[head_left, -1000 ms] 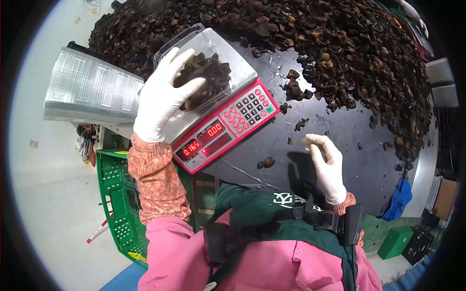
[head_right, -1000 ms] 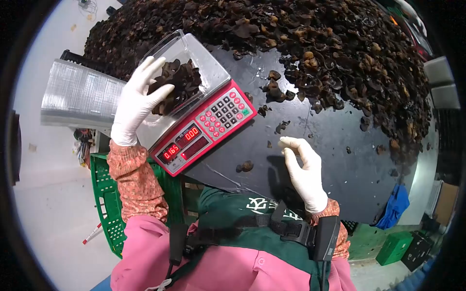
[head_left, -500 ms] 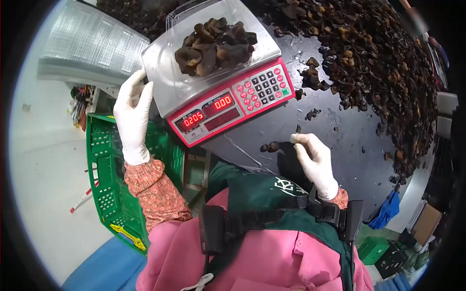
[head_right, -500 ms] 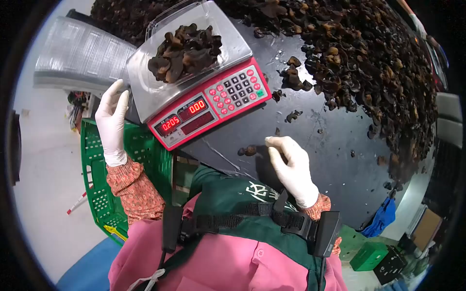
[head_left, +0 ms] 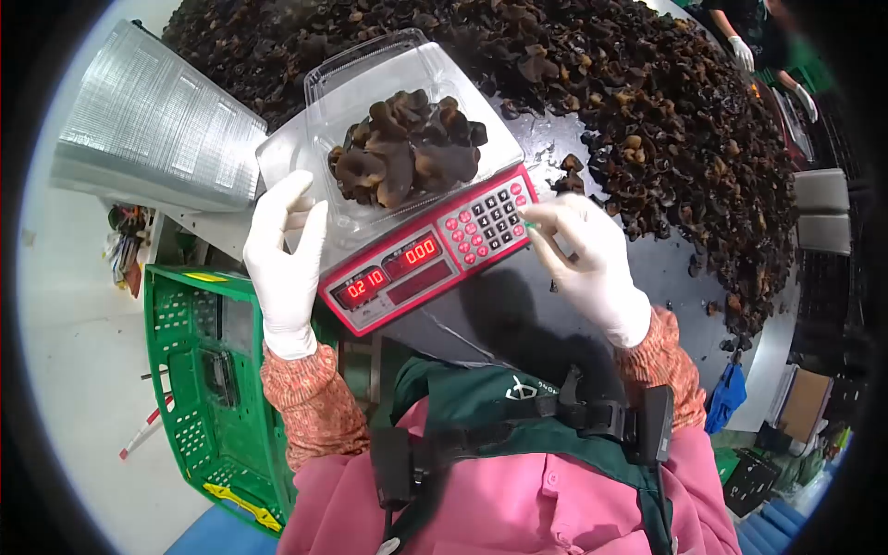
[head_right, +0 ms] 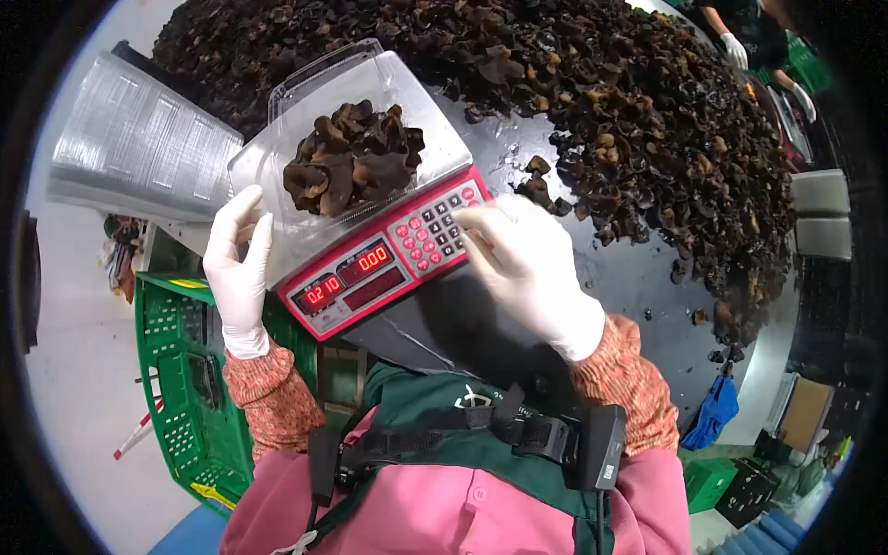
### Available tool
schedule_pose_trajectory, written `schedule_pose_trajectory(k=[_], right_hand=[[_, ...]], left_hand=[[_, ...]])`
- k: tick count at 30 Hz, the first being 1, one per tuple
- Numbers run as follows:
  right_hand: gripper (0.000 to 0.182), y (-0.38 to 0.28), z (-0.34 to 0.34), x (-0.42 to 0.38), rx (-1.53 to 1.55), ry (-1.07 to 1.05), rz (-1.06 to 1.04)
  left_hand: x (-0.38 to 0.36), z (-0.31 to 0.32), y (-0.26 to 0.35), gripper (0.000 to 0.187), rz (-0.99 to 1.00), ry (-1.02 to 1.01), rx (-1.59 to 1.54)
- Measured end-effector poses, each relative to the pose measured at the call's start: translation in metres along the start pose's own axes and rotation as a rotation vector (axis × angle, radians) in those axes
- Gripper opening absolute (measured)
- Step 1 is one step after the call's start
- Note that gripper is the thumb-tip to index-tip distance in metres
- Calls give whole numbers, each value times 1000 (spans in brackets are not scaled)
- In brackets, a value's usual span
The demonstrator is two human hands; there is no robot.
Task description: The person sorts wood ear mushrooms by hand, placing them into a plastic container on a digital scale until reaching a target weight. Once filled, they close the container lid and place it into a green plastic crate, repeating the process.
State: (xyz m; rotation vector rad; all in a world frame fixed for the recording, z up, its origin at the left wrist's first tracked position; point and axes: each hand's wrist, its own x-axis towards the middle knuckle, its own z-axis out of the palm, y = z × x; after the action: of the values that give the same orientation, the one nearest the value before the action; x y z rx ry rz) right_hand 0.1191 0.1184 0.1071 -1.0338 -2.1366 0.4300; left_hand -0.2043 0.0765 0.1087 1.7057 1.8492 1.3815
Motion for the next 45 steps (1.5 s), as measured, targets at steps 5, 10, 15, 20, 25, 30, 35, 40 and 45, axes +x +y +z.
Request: schedule_pose_trajectory(k=[5, 10, 15, 20, 25, 30, 35, 40, 45], right_hand=[[21, -22, 29, 78, -238, 108, -232], [18, -15, 54, 95, -265, 86, -292], [21, -17, 0, 45, -56, 115, -77], [16, 8, 21, -73, -75, -183, 195], [30, 11, 34, -103, -133, -313, 184], [18, 26, -13, -58, 175, -85, 415], [24, 48, -33, 20, 473, 80, 512], [43, 85, -1, 128, 872, -30, 417], [57, 78, 73, 200, 1193, -188, 628]], left_hand=[[-4, 6, -1, 37, 16, 69, -9], [-13, -1, -5, 38, -21, 83, -19], [-23, -14, -11, 30, -38, 165, 34], [-37, -8, -5, 29, -197, 219, -132], [-36, -5, 3, 31, -134, 179, -103], [-39, -30, -10, 31, -174, 210, -60], [-40, -37, 4, 26, -398, 180, -154], [-40, -15, 4, 36, -590, -157, -482], [-29, -12, -2, 30, -708, -293, -676]])
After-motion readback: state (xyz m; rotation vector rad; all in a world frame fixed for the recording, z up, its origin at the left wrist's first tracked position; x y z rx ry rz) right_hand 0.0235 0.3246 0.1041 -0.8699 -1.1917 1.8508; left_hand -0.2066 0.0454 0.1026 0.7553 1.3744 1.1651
